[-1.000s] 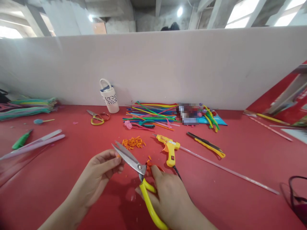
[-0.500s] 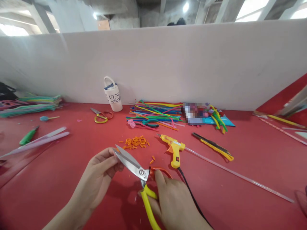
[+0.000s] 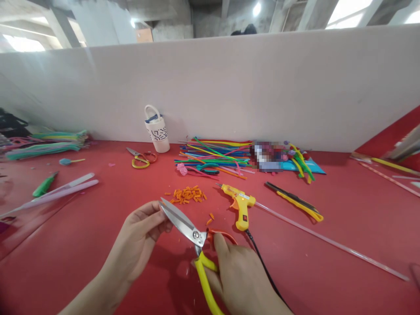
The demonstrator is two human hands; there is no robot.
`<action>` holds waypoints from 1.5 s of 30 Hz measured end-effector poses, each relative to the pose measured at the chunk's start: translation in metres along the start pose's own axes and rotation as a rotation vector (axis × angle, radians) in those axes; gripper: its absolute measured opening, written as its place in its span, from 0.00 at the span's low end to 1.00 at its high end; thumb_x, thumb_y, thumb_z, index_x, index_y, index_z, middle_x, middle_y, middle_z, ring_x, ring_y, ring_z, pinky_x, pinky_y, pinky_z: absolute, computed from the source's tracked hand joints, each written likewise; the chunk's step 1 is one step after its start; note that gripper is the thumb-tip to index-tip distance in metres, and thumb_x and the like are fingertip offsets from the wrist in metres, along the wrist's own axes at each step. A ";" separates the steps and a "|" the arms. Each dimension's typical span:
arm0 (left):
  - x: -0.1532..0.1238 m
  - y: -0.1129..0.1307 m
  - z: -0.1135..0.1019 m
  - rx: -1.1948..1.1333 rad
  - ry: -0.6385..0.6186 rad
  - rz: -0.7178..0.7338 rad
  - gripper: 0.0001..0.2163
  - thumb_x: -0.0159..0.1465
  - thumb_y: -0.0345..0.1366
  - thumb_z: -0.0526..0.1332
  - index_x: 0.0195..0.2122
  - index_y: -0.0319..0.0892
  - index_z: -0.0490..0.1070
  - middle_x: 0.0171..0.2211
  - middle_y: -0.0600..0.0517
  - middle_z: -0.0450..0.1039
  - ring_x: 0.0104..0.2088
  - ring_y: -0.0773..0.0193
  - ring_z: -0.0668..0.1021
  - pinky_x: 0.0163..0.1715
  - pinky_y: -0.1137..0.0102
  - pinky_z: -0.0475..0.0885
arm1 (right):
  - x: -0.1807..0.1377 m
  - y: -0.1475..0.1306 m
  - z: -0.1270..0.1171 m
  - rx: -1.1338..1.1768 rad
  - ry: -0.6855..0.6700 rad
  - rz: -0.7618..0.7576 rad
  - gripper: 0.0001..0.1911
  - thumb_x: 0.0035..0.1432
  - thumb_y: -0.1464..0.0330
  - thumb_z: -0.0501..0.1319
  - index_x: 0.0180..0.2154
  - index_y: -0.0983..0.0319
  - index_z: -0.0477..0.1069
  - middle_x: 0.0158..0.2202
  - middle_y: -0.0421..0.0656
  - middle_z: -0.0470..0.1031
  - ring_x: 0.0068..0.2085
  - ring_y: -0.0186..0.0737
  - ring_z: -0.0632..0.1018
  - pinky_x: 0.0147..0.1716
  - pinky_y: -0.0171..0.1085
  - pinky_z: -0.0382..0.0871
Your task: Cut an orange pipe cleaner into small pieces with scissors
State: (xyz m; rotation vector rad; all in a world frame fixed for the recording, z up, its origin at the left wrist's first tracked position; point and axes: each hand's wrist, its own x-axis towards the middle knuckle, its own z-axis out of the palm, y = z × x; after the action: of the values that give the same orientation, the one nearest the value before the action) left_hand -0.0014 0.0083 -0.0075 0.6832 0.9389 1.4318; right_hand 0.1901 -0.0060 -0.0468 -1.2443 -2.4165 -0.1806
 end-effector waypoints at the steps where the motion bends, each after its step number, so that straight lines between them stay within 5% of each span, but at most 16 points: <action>1: 0.000 0.000 0.000 0.003 0.004 0.000 0.04 0.52 0.27 0.63 0.22 0.37 0.72 0.19 0.54 0.72 0.21 0.72 0.72 0.23 0.78 0.67 | 0.000 0.000 0.000 0.003 -0.006 0.006 0.11 0.62 0.60 0.47 0.33 0.60 0.58 0.15 0.38 0.71 0.14 0.41 0.73 0.14 0.36 0.54; 21: -0.001 0.004 0.001 0.080 0.047 0.053 0.04 0.50 0.29 0.66 0.22 0.38 0.71 0.19 0.55 0.71 0.20 0.72 0.72 0.23 0.77 0.66 | -0.001 0.003 0.000 -0.005 -0.080 0.078 0.08 0.52 0.66 0.56 0.26 0.57 0.56 0.13 0.39 0.70 0.13 0.42 0.71 0.15 0.34 0.44; 24: -0.001 0.003 0.001 0.106 0.008 0.020 0.04 0.51 0.29 0.66 0.24 0.38 0.71 0.20 0.55 0.72 0.21 0.72 0.72 0.24 0.77 0.67 | 0.001 0.003 -0.002 0.158 -0.174 0.202 0.09 0.53 0.64 0.55 0.25 0.57 0.56 0.15 0.39 0.70 0.15 0.39 0.70 0.16 0.34 0.47; 29: -0.002 -0.011 0.003 0.161 -0.172 -0.237 0.05 0.50 0.30 0.66 0.25 0.38 0.71 0.19 0.53 0.73 0.19 0.70 0.73 0.23 0.75 0.67 | 0.011 -0.002 -0.006 0.718 -0.182 0.474 0.12 0.53 0.62 0.53 0.22 0.58 0.54 0.16 0.34 0.61 0.18 0.32 0.64 0.17 0.31 0.54; 34: -0.009 -0.028 0.006 0.316 -0.376 -0.407 0.03 0.50 0.30 0.64 0.23 0.37 0.71 0.19 0.53 0.73 0.18 0.70 0.73 0.22 0.74 0.67 | 0.014 -0.006 -0.007 1.206 -0.304 0.699 0.12 0.52 0.58 0.52 0.33 0.59 0.59 0.15 0.29 0.58 0.12 0.27 0.58 0.11 0.28 0.51; 45: -0.009 -0.036 0.006 0.434 -0.377 -0.369 0.03 0.46 0.30 0.64 0.22 0.39 0.71 0.17 0.56 0.69 0.19 0.69 0.70 0.24 0.72 0.64 | 0.013 -0.011 -0.015 1.108 -0.328 0.622 0.07 0.51 0.64 0.53 0.26 0.59 0.57 0.13 0.29 0.55 0.13 0.25 0.58 0.12 0.28 0.53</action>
State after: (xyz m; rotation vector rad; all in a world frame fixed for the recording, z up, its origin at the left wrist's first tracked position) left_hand 0.0233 -0.0018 -0.0346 1.0003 1.0170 0.7433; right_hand 0.1790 -0.0073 -0.0272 -1.3617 -1.6710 1.4033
